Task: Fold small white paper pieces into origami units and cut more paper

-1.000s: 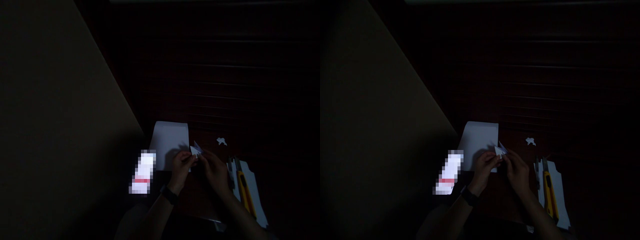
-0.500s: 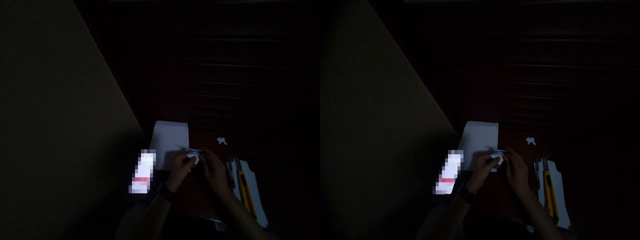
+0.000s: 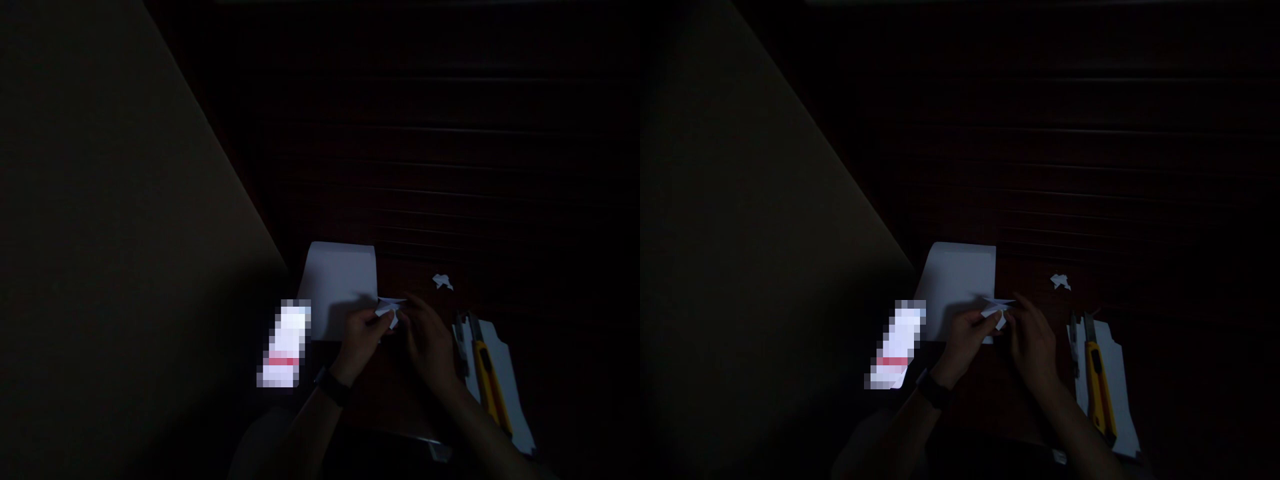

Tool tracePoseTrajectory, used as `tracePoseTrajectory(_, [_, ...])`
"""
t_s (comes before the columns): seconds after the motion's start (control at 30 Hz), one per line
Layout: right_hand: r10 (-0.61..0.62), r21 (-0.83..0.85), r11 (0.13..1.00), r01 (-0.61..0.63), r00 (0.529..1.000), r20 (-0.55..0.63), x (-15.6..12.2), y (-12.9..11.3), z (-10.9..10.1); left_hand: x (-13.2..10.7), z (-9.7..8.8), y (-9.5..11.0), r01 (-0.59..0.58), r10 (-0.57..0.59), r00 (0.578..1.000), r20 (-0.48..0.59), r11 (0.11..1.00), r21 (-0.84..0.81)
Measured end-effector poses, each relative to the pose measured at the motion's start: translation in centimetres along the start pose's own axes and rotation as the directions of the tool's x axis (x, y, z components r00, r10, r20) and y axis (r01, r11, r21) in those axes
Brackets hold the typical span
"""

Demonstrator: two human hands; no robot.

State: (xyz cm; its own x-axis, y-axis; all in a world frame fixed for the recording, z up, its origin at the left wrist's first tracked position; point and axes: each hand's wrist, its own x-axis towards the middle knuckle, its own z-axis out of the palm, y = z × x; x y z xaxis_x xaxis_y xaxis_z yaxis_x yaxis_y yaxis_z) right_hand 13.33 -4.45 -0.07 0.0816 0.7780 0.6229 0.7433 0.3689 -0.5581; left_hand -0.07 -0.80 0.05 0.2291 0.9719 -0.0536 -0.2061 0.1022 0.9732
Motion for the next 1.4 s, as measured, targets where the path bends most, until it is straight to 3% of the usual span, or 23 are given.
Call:
tracePoseTrajectory(0.23, [0.018, -0.001, 1.000, -0.018, 1.000, -0.001, 0.0, 0.0, -0.1, -0.1, 0.1, 0.0, 0.021, -0.021, 0.999, 0.036, 1.000, -0.022])
tracePoseTrajectory(0.4, [-0.060, 0.006, 0.998, 0.060, 0.998, -0.010, -0.3, -0.3, -0.1, -0.2, 0.2, 0.2, 0.022, -0.022, 1.000, 0.011, 0.996, -0.081])
tracePoseTrajectory(0.6, [-0.185, -0.001, 0.983, 0.185, 0.983, -0.001, -0.5, -0.5, -0.4, -0.6, 0.0, 0.9, 0.052, -0.040, 0.997, 0.063, 0.978, -0.200])
tracePoseTrajectory(0.8, [-0.189, -0.075, 0.980, 0.185, 0.981, -0.045, -0.6, -0.4, -0.6, -0.7, -0.1, 1.0, 0.089, -0.065, 0.993, 0.097, 0.957, -0.276])
tracePoseTrajectory(0.93, [-0.099, -0.104, 0.991, 0.088, 0.989, -0.106, -0.7, -0.8, -0.6, -0.6, -0.1, 0.8, 0.048, -0.034, 0.997, 0.063, 0.971, -0.236])
tracePoseTrajectory(1.07, [0.122, 0.127, 0.986, -0.110, 0.988, -0.095, -0.5, -1.4, -0.2, -0.5, -0.2, 0.6, 0.018, -0.013, 0.999, 0.039, 0.990, -0.139])
tracePoseTrajectory(1.2, [0.287, 0.356, 0.900, -0.253, 0.957, -0.045, -0.2, -1.7, 0.1, -0.4, 0.0, 0.5, 0.005, -0.002, 0.999, 0.036, 0.998, -0.062])
tracePoseTrajectory(1.4, [0.507, 0.460, 0.776, -0.432, 0.861, -0.046, -0.6, -1.1, 0.5, -0.5, 0.2, 0.5, -0.031, 0.034, 0.997, 0.064, 0.999, -0.038])
